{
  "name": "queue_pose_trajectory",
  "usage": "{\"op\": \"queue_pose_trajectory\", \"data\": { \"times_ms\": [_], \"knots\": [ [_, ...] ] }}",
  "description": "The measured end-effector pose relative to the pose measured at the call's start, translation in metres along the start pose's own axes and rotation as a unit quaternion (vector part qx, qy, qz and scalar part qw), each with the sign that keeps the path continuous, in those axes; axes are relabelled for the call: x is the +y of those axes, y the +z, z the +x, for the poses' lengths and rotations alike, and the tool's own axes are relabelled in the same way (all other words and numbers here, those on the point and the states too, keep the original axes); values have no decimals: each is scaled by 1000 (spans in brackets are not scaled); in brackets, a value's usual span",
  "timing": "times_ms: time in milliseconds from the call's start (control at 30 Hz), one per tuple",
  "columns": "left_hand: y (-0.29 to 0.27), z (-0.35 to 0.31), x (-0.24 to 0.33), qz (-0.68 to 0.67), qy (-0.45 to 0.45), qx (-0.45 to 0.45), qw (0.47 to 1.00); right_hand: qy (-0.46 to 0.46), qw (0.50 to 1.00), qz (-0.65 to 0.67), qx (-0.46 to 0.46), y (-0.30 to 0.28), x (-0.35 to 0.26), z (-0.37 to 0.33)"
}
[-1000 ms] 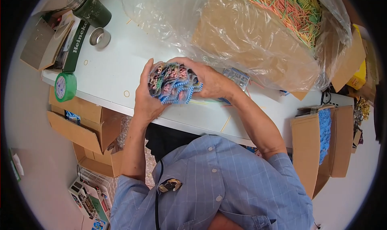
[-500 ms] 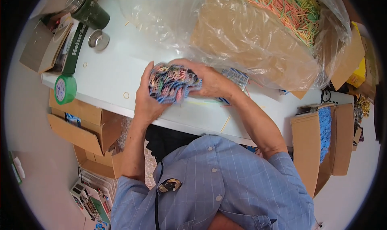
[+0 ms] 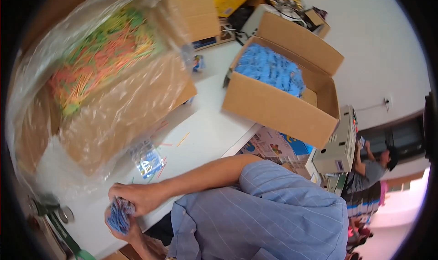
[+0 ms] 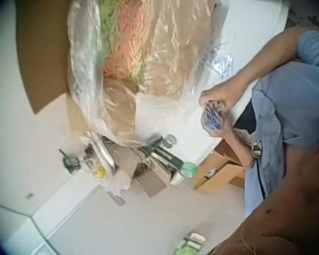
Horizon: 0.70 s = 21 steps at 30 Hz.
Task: Packaging small plastic bags with glow sticks into cardboard boxes.
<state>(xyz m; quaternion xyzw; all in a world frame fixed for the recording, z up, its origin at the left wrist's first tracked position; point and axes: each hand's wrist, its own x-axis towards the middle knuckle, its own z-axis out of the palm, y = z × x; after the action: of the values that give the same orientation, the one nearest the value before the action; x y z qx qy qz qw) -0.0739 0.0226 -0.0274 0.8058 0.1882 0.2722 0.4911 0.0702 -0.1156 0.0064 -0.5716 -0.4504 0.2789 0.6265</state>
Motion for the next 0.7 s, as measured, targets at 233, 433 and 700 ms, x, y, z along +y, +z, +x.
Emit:
{"op": "queue_pose_trajectory", "data": {
  "times_ms": [233, 433, 700],
  "knots": [
    [44, 27, 91, -82, 13, -197, 977, -7, 990, -139, 17, -92, -118, -55],
    [131, 76, 172, -155, 65, -339, 926, 56, 961, -266, 43, -141, -184, -94],
    [262, 96, 285, -251, 157, -561, 773, 194, 877, -395, 193, -197, -260, -176]
  ]
}}
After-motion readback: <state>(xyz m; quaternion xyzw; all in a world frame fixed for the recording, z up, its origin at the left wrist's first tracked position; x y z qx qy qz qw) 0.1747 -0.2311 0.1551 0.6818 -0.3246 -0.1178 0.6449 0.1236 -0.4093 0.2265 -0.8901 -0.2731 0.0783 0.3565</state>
